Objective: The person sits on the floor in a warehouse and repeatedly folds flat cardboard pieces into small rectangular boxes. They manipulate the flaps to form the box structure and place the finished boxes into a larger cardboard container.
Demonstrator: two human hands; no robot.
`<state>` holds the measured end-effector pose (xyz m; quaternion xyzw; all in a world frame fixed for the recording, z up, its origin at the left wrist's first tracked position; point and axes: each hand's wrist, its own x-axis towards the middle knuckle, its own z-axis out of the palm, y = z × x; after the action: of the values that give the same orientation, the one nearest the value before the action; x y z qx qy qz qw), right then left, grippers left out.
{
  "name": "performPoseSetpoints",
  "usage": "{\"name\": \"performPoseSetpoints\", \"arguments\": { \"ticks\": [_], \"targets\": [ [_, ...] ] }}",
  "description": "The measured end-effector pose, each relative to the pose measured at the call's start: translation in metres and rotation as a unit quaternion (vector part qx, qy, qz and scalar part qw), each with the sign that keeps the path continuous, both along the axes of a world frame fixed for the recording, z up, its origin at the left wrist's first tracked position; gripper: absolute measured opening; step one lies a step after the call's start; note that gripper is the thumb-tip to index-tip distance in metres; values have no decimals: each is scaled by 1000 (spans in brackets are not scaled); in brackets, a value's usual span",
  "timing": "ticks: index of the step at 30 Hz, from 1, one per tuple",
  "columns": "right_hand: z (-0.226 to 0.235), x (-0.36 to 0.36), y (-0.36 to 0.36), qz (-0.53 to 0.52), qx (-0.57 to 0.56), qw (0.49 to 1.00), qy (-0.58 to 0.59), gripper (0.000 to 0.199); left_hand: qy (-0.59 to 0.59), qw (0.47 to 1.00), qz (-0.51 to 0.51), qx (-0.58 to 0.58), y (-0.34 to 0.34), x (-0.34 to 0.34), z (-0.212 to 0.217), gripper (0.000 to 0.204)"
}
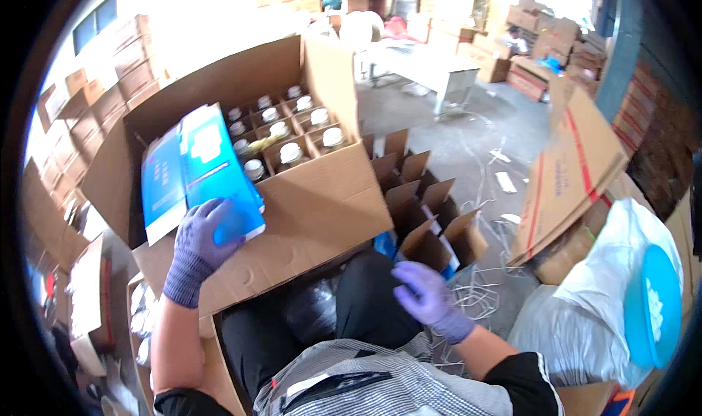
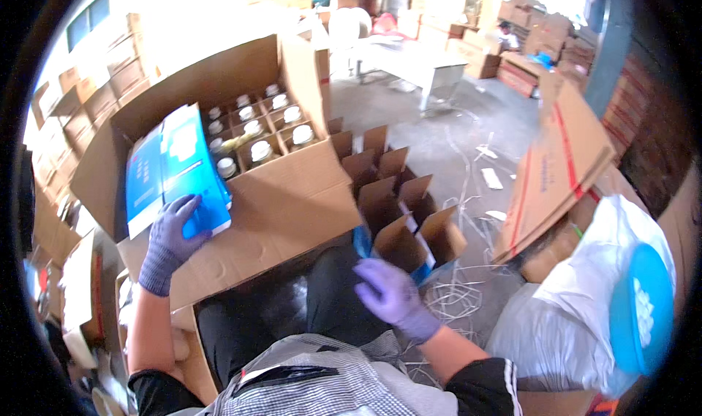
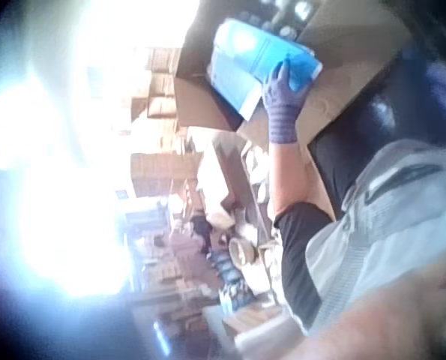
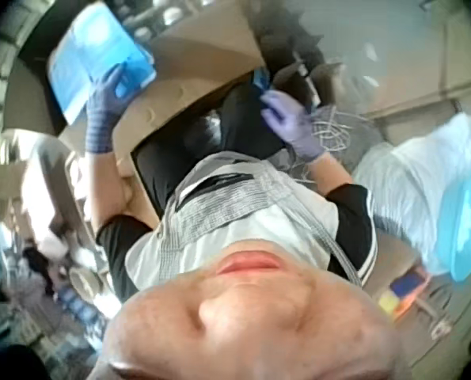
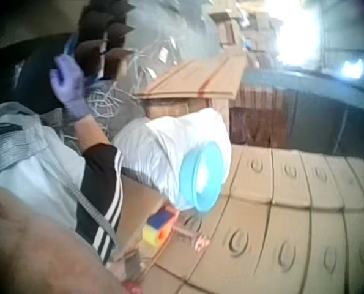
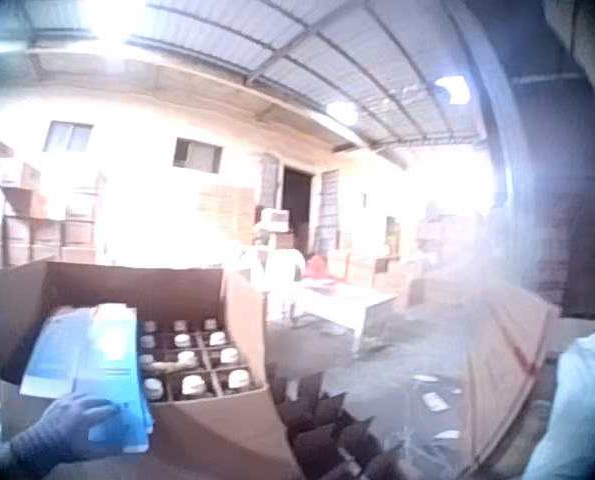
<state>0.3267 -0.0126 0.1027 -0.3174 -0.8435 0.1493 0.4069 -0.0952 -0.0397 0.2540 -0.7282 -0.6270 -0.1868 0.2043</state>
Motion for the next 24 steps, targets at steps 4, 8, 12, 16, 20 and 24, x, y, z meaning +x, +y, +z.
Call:
{"name": "performPoseSetpoints", "arguments": {
  "ticks": [4, 8, 12, 16, 20, 24],
  "targets": [
    [27, -64, -15, 136, 15, 990, -18, 37, 20, 999, -28, 31, -12, 4, -16, 35],
    [23, -94, -20, 239, -163, 957, 27, 36, -3, 995, -74, 70, -46, 11, -8, 31],
    [13, -131, 13, 365, -655, 615, 243, 70, -29, 983, -141, 113, -116, 74, -16, 26],
    [17, -156, 28, 342, -676, 581, 298, 69, -30, 959, -222, -175, -158, 116, -118, 43],
    [10, -151, 10, 261, -633, 685, 250, 55, -134, 982, 32, 128, -147, 60, -84, 78],
    [-26, -128, -1, 273, -614, 732, 113, 45, -693, 657, -65, 288, -140, -37, 4, 72]
  ]
}}
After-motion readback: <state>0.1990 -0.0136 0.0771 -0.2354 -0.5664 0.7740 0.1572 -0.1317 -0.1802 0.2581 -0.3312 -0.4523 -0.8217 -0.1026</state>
